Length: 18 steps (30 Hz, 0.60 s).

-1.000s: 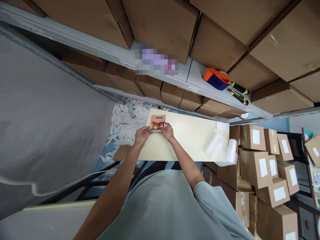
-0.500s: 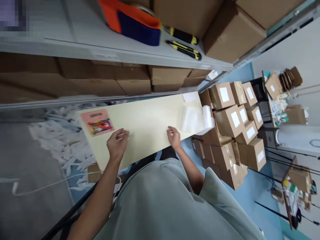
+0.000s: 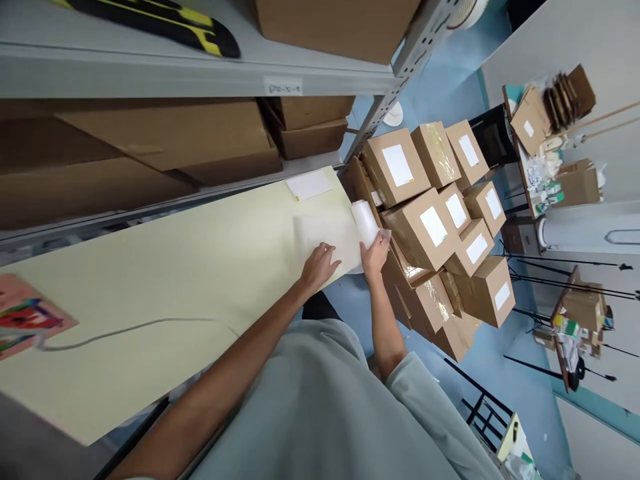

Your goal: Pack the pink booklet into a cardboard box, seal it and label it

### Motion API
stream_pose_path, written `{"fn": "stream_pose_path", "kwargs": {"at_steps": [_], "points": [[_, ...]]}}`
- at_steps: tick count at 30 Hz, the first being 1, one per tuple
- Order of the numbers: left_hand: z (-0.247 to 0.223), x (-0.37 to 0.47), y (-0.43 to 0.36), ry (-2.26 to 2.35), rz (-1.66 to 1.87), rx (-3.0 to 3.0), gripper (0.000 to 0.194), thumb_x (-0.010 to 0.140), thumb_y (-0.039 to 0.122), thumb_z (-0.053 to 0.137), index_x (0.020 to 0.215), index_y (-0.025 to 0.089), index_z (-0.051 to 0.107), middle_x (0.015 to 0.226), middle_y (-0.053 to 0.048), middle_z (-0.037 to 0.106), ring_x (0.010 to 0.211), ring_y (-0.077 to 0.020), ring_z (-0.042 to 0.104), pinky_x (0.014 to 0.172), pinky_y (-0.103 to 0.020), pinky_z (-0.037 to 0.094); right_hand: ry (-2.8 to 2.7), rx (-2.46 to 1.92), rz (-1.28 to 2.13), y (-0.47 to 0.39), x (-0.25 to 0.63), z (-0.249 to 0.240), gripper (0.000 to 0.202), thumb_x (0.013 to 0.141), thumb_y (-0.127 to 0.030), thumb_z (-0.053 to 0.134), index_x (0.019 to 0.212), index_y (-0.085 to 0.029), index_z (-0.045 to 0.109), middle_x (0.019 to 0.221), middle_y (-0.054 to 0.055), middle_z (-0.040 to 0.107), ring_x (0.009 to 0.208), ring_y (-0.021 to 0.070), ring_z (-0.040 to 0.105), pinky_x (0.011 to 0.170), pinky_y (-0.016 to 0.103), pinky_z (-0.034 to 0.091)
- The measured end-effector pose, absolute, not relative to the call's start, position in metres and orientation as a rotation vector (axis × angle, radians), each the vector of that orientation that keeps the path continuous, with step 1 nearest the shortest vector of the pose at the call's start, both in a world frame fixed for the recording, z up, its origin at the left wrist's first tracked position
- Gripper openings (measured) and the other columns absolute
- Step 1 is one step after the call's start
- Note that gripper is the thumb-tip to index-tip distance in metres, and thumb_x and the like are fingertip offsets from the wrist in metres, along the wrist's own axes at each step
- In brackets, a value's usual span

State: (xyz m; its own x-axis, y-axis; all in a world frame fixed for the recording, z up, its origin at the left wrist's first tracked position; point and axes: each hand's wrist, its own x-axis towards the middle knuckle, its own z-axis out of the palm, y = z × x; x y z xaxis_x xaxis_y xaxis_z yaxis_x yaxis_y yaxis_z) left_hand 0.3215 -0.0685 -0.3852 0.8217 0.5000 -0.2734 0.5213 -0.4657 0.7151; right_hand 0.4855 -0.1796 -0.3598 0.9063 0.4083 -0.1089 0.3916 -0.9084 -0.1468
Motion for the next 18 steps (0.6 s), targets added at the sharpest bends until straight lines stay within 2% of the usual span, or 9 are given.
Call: {"fn": "stream_pose_path", "kwargs": {"at_steps": [2, 6, 10, 13, 15, 18], "points": [[-0.396, 0.340, -0.077, 0.788, -0.111, 2.152, 0.038, 0.096, 0.026, 0.077, 0.131, 0.013, 0.069, 0.138, -0.024, 0.065, 0.130, -0.0415, 0.063, 0.099, -0.048, 0.059, -0.670, -2.956, 0.185, -0.182, 0.490, -0.365, 0.064, 0.101, -0.032, 0.072, 0.157, -0.006, 0.055, 0.154, 0.031, 0.061, 0.141, 0.0409, 0.057, 0.119, 0.053, 0.048], [-0.415, 0.347, -0.077, 0.861, -0.046, 2.021, 0.018, 0.097, 0.015, 0.066, 0.114, 0.017, 0.072, 0.129, -0.022, 0.066, 0.132, -0.0419, 0.060, 0.105, -0.053, 0.056, -0.777, -2.943, 0.145, -0.187, 0.498, -0.365, 0.033, 0.110, -0.029, 0.059, 0.136, -0.015, 0.071, 0.142, 0.023, 0.070, 0.128, 0.0344, 0.064, 0.112, 0.047, 0.050], [-0.414, 0.346, -0.068, 0.881, -0.003, 1.897, 0.015, 0.099, 0.016, 0.060, 0.099, 0.021, 0.074, 0.117, -0.018, 0.070, 0.127, -0.0381, 0.064, 0.109, -0.053, 0.057, -0.873, -2.922, 0.150, -0.181, 0.501, -0.347, 0.026, 0.113, -0.025, 0.052, 0.115, -0.017, 0.076, 0.126, 0.017, 0.076, 0.115, 0.0310, 0.068, 0.106, 0.044, 0.053], [-0.392, 0.338, -0.057, 0.888, 0.122, 1.675, 0.021, 0.106, 0.035, 0.059, 0.111, 0.021, 0.075, 0.119, -0.014, 0.076, 0.117, -0.0312, 0.072, 0.105, -0.049, 0.063, -0.959, -2.814, 0.147, -0.166, 0.488, -0.318, 0.028, 0.114, -0.028, 0.049, 0.115, -0.019, 0.076, 0.120, 0.017, 0.076, 0.115, 0.0315, 0.070, 0.106, 0.044, 0.055], [-0.369, 0.321, -0.046, 0.896, 0.294, 1.356, 0.040, 0.110, 0.054, 0.054, 0.121, 0.021, 0.073, 0.127, -0.014, 0.078, 0.116, -0.0283, 0.076, 0.103, -0.046, 0.065, -1.041, -2.678, 0.238, -0.149, 0.464, -0.298, 0.031, 0.116, -0.033, 0.046, 0.117, -0.022, 0.075, 0.120, 0.015, 0.076, 0.113, 0.0303, 0.073, 0.104, 0.043, 0.059], [-0.335, 0.272, -0.029, 0.921, 0.457, 0.984, 0.069, 0.105, 0.080, 0.048, 0.133, 0.021, 0.070, 0.138, -0.016, 0.077, 0.121, -0.0299, 0.078, 0.103, -0.046, 0.066, -1.149, -2.423, 0.536, -0.111, 0.408, -0.279, 0.029, 0.116, -0.037, 0.047, 0.118, -0.028, 0.075, 0.119, 0.008, 0.077, 0.099, 0.0267, 0.079, 0.100, 0.043, 0.065]]}}
